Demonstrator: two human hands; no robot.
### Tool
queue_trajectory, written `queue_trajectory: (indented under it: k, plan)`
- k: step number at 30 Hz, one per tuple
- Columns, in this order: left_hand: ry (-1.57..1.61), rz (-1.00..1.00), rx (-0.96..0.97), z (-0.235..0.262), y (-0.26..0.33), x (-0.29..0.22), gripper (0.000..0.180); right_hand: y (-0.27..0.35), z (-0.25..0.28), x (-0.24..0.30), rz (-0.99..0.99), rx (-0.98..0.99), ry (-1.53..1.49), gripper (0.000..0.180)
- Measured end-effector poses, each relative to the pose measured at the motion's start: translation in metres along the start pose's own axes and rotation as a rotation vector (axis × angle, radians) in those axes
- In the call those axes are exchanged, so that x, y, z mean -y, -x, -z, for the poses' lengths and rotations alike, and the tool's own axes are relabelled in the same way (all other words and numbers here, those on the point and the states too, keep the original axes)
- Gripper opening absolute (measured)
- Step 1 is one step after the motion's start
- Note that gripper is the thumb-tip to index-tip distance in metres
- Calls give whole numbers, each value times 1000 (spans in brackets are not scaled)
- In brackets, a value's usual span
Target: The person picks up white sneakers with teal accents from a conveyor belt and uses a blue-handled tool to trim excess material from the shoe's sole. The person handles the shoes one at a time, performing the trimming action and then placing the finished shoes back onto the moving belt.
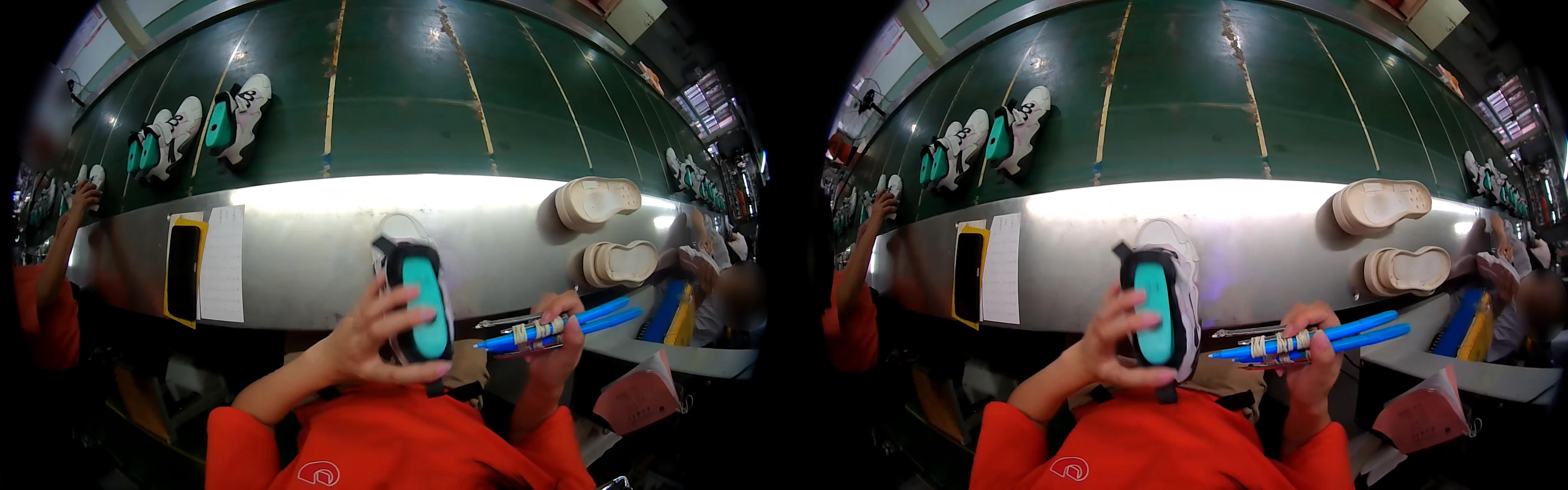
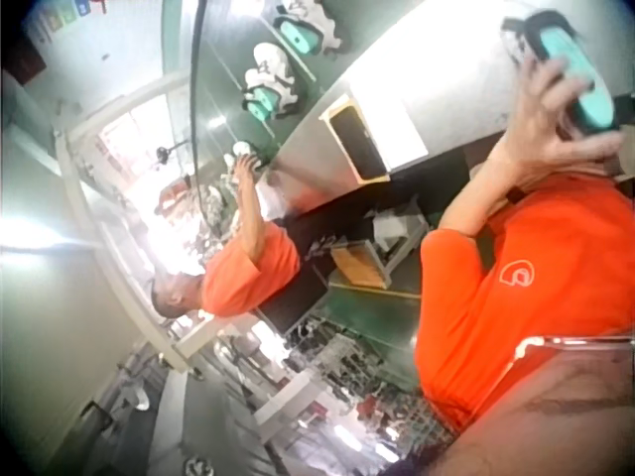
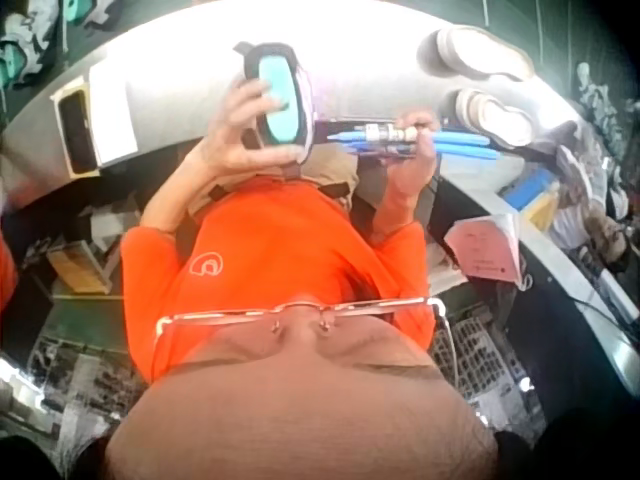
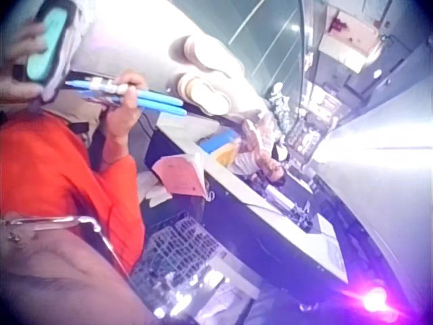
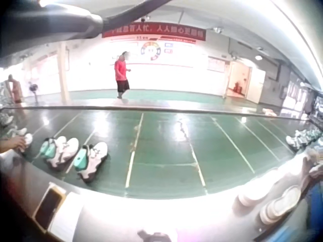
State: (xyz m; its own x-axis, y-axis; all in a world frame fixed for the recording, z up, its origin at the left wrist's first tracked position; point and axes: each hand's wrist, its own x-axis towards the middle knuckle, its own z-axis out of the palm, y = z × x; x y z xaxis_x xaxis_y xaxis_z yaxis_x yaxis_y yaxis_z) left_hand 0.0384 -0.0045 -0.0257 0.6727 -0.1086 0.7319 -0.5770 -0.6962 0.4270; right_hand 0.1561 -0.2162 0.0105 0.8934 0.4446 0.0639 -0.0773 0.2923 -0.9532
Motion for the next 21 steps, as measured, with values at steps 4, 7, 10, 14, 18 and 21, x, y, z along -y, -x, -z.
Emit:
queue_trajectory:
  k: [4, 7, 10, 14, 18, 21]
  plan:
    - [313, 360, -11, 36, -62, -16, 61, 0, -5, 28, 149, 79, 22, 43]
    - [412, 447, -51, 39, -74, -17, 69, 1, -21, 52, 256, 154, 55, 45]
    - [414, 477, -77, 39, -73, -15, 73, -4, -35, 53, 425, 159, 111, 46]
    - [420, 487, -104, 39, -70, -14, 73, -18, -38, 56, 453, 405, 156, 46]
    - [386, 470, -76, 39, -68, -14, 73, -19, -43, 52, 486, 440, 139, 43]
    - [391, 465, -89, 38, -69, -15, 73, -17, -42, 54, 492, 434, 158, 41]
